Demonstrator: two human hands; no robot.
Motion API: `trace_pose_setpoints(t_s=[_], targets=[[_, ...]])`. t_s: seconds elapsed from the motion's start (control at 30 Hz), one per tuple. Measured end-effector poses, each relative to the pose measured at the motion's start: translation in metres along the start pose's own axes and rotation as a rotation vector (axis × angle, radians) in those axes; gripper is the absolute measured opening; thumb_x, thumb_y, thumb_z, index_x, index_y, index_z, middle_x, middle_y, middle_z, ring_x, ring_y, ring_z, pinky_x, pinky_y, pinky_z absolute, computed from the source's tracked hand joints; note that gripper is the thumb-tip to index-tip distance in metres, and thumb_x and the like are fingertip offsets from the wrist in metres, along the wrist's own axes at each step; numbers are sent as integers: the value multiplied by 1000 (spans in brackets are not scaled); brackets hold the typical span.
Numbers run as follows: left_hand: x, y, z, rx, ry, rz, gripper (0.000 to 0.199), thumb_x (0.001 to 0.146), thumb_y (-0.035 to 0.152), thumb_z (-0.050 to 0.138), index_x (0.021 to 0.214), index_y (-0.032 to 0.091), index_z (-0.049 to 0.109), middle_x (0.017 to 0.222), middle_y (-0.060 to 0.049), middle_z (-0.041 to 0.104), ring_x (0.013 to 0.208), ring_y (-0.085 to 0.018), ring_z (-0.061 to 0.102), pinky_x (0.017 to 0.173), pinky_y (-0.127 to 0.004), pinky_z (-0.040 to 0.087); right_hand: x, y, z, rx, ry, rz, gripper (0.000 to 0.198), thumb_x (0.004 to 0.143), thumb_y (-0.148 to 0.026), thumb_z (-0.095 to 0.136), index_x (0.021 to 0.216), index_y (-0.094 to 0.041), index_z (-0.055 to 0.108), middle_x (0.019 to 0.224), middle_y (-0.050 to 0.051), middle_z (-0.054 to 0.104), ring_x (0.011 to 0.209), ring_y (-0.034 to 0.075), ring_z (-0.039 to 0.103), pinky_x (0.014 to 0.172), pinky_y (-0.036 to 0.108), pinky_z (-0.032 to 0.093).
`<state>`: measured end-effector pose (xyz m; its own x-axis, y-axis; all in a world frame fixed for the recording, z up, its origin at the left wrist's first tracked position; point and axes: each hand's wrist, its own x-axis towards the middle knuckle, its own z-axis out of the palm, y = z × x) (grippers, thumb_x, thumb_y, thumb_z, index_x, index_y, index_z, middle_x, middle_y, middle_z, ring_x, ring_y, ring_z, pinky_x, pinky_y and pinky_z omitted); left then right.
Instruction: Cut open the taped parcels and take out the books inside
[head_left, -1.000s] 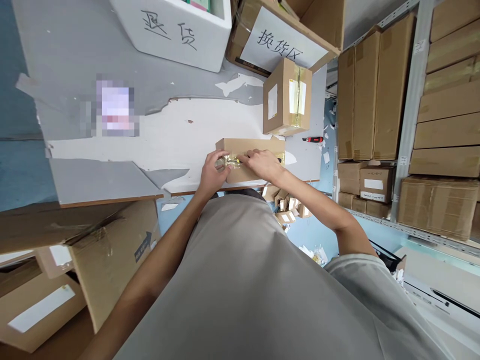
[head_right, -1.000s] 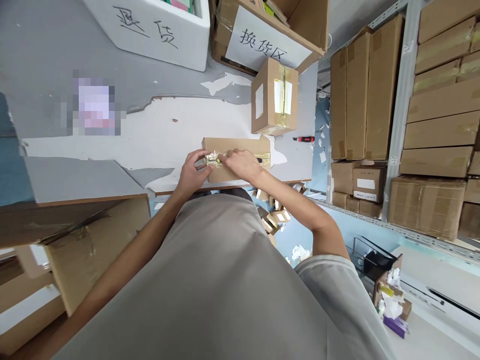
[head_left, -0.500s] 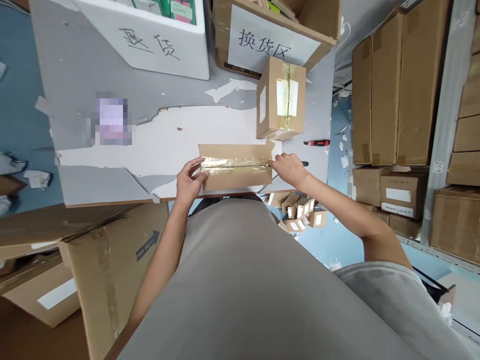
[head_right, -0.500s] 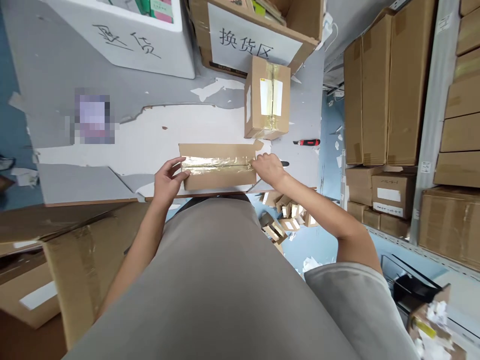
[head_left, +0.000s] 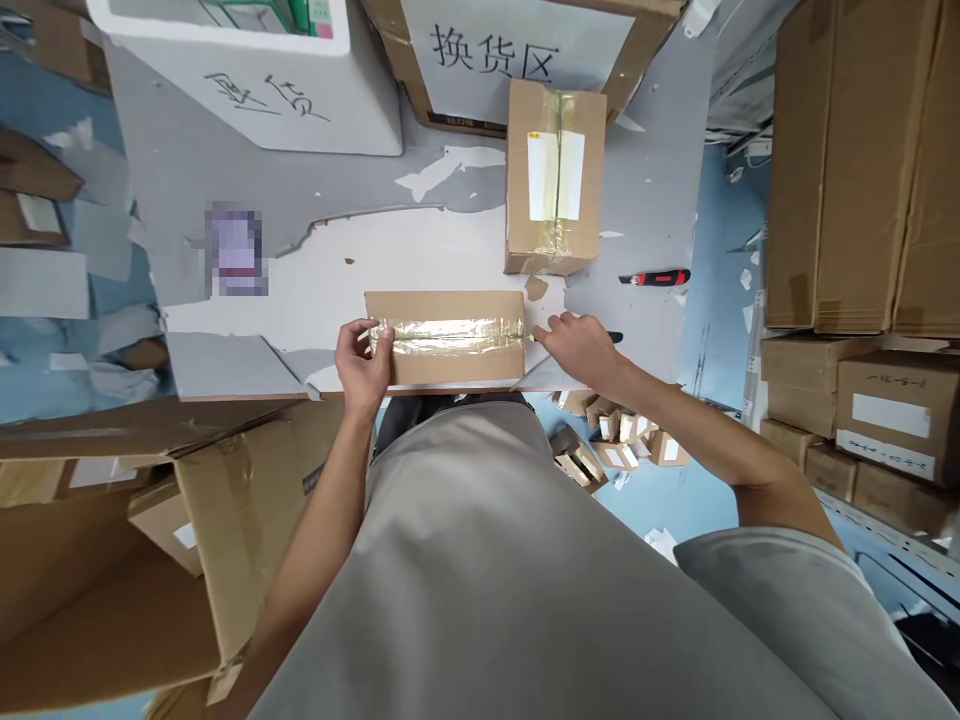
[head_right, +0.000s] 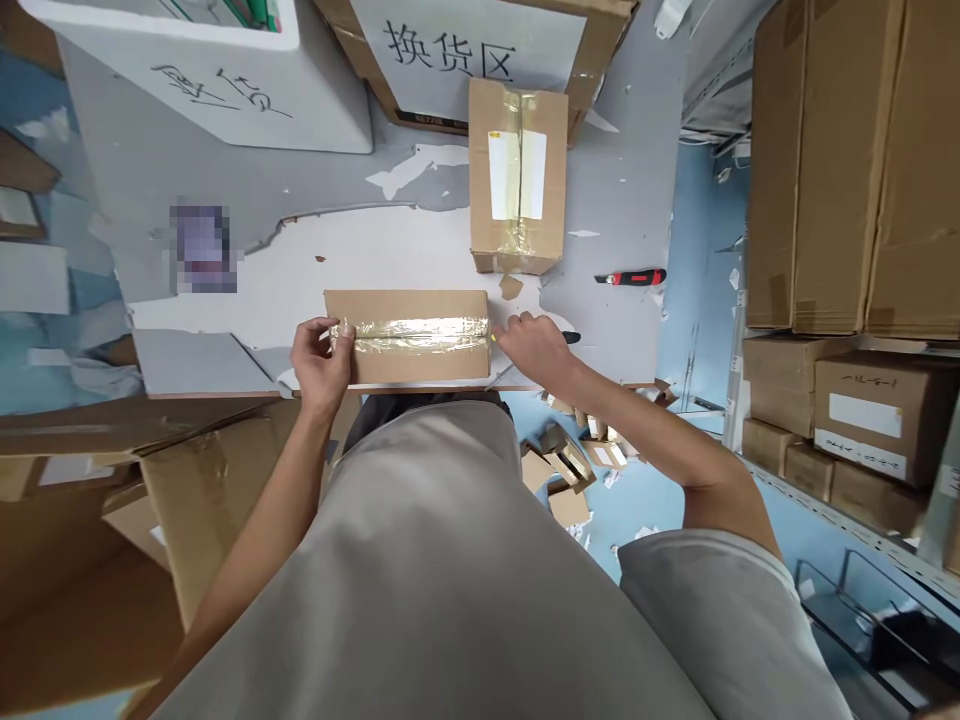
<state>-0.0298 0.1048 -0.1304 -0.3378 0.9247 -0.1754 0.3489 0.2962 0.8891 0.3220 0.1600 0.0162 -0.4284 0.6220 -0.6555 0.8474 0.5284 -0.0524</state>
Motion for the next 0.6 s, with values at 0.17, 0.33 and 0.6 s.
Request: trace_pose_setpoints(t_s=[0.17, 0.33, 0.6], targets=[[-1, -5, 6, 79, 62, 28, 72, 96, 89, 71, 123, 23, 64, 127, -11, 72, 111, -25, 73, 108, -42, 63, 1, 14, 15, 31, 27, -45, 49, 111, -2, 43, 148, -15, 73, 126, 23, 80, 119, 33, 73, 79, 37, 43], [6, -10, 3, 90, 60, 15, 65, 95, 82, 76, 120, 22, 64, 122, -9, 71, 94, -18, 68, 90, -31, 60, -2, 29, 37, 30, 99, -43, 49, 112, -4, 44, 147, -21, 73, 126, 19, 81, 116, 30, 72, 76, 36, 41], [12, -16, 3, 0, 48, 42, 60, 93, 75, 82, 115, 21, 65, 122, -9, 70, 95, -17, 66, 85, -28, 55, -2, 35, 66, 258, 200, 30, 41, 123, -31, 44, 148, -27, 76, 126, 14, 83, 119, 27, 72, 78, 31, 42]])
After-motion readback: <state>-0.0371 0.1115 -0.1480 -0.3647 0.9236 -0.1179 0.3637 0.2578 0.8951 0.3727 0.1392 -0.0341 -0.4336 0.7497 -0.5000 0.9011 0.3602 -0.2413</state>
